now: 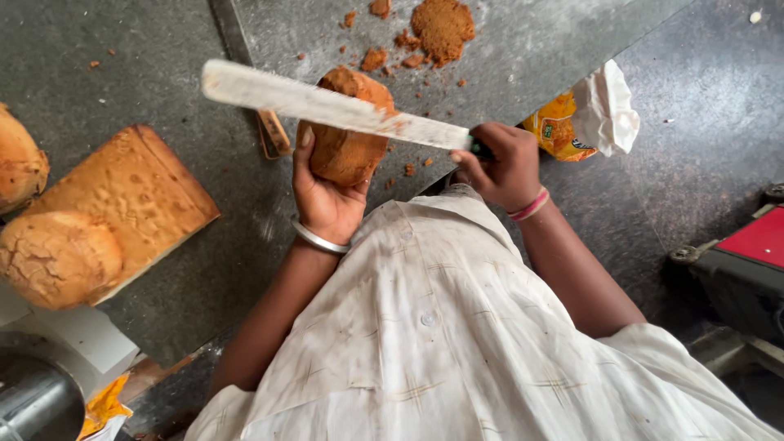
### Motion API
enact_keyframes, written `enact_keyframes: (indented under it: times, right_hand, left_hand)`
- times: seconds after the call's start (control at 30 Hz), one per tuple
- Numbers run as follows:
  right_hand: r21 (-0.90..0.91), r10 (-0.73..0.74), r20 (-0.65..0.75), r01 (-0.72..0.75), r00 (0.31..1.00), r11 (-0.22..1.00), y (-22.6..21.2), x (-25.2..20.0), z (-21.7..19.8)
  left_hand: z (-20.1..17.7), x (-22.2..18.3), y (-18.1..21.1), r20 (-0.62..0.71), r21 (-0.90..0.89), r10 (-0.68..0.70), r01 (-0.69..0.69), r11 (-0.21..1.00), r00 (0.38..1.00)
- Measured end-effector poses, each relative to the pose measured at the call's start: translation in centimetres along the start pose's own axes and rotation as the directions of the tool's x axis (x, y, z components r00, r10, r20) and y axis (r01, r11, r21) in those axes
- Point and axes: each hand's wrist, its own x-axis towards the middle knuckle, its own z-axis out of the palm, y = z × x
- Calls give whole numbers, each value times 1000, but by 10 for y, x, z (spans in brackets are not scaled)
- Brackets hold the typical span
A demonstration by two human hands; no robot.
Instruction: The person carves a large piece of baked bread into a rounded shape using a serrated knife, scraping and cutting away the crust and interior.
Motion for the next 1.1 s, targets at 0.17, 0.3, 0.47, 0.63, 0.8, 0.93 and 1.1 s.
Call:
enact_keyframes:
  times: [0.17, 0.3, 0.47, 0.63, 0.8, 0.93, 1.1]
  right_hand:
    - [75, 121, -64, -116, 991, 990, 10, -22, 5]
    - [451, 160, -16, -136, 987, 882, 15, -24, -2]
    - [771, 410, 259, -443, 875, 458, 37, -4, -7]
    - [777, 441, 620, -588, 649, -226, 69, 17, -17]
    - [819, 423, 571, -448, 704, -359, 97, 23, -28]
    - [832, 495, 551, -485, 672, -268, 95, 15, -23]
    - [782, 551, 585, -594, 595, -189, 92, 6, -19]
  left_hand:
    - [6, -11, 1, 21, 5, -35, 35, 999, 999]
    - [12, -13, -5, -29, 37, -51, 52, 998, 998]
    - [17, -4, -17, -21, -17, -50, 50, 999, 999]
    - [26, 4, -27, -36, -13, 12, -12, 1000, 999]
    - [36, 16, -33, -50, -12, 19, -20, 1000, 999]
    - [43, 28, -34, -57, 21, 56, -55, 998, 997]
    - [46, 36, -29, -57, 29, 59, -57, 998, 997]
